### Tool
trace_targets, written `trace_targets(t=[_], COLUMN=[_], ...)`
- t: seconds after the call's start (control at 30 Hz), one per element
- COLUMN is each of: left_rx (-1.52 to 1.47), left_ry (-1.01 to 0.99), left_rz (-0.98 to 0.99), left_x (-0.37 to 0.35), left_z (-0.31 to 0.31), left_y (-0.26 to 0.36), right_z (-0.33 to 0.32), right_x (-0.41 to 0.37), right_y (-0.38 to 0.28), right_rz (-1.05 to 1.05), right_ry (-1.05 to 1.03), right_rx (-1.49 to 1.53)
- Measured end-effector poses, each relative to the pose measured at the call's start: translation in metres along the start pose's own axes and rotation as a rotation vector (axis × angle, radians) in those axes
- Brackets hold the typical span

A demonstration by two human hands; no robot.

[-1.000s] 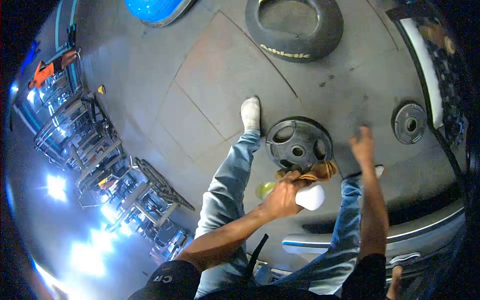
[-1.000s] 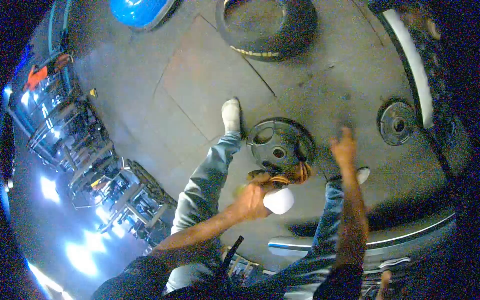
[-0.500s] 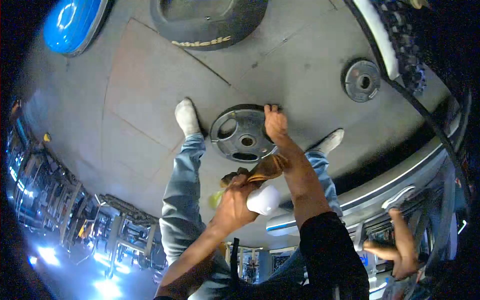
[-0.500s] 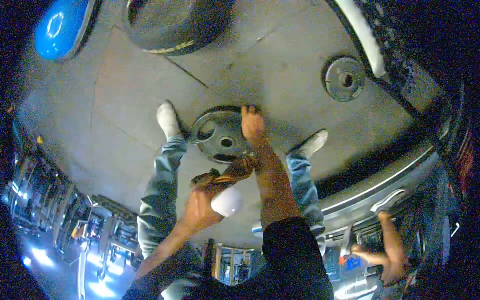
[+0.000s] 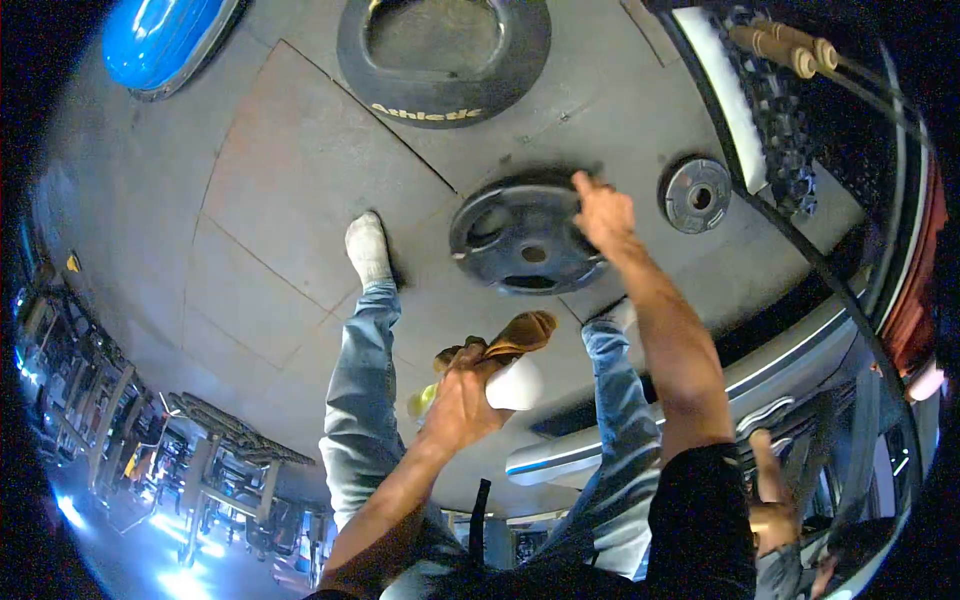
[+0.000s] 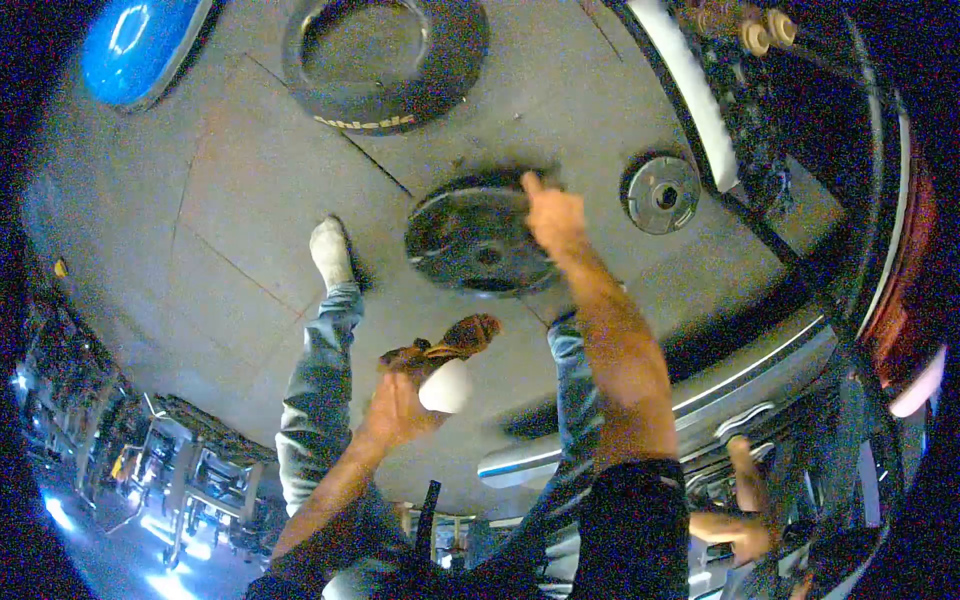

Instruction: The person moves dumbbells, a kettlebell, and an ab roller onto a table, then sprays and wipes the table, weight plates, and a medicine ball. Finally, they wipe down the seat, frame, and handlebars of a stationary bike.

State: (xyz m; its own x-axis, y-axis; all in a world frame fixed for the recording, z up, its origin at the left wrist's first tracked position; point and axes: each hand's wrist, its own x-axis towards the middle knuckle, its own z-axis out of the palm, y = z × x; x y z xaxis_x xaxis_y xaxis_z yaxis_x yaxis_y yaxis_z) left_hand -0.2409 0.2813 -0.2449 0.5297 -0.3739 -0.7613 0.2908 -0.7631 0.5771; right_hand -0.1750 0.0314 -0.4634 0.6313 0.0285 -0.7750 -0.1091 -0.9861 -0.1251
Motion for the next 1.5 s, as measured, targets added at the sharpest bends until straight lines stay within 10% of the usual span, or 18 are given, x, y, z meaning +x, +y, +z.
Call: trace_targets(t=[0.17,0.3,0.43,0.63,1.0,1.07,1.23,1.3,1.4,1.5], left_rx=[0.024,-0.014,0.084,0.050,-0.070,0.042,-0.186,-0.316,-0.424,-0.648], left_ry=[0.329,0.095,0.193,0.095,0.425,0.081,0.207,0.250,0.560,0.544], left_rz=[0.300,0.235,0.211,0.201,0.319,0.061,0.233,0.302,0.500,0.274], left_x=[-0.007,-0.005,-0.013,-0.002,-0.031,-0.034,-0.030,-0.028,-0.075,-0.160], left_z=[0.023,0.007,0.033,-0.008,-0.011,-0.016,-0.071,-0.092,-0.170,-0.250], left_y=[-0.026,-0.018,-0.043,-0.002,-0.026,-0.030,-0.029,-0.042,-0.040,-0.032], right_z=[-0.051,-0.171,-0.215,-0.185,-0.204,-0.208,-0.215,-0.191,-0.272,-0.347], right_x=[0.027,-0.005,-0.006,0.043,0.056,0.062,0.011,-0.059,-0.258,-0.408], right_y=[0.074,0.019,-0.104,-0.180,-0.012,0.033,0.041,-0.009,-0.158,-0.292], right_rz=[0.151,0.122,-0.376,-0.504,-0.131,-0.147,0.157,0.037,-0.434,-0.675], right_ry=[0.370,0.650,1.002,0.774,0.988,0.882,0.359,0.444,-0.131,-0.879], right_rx=[0.028,0.095,0.140,-0.163,0.175,0.159,0.048,-0.153,0.310,0.812])
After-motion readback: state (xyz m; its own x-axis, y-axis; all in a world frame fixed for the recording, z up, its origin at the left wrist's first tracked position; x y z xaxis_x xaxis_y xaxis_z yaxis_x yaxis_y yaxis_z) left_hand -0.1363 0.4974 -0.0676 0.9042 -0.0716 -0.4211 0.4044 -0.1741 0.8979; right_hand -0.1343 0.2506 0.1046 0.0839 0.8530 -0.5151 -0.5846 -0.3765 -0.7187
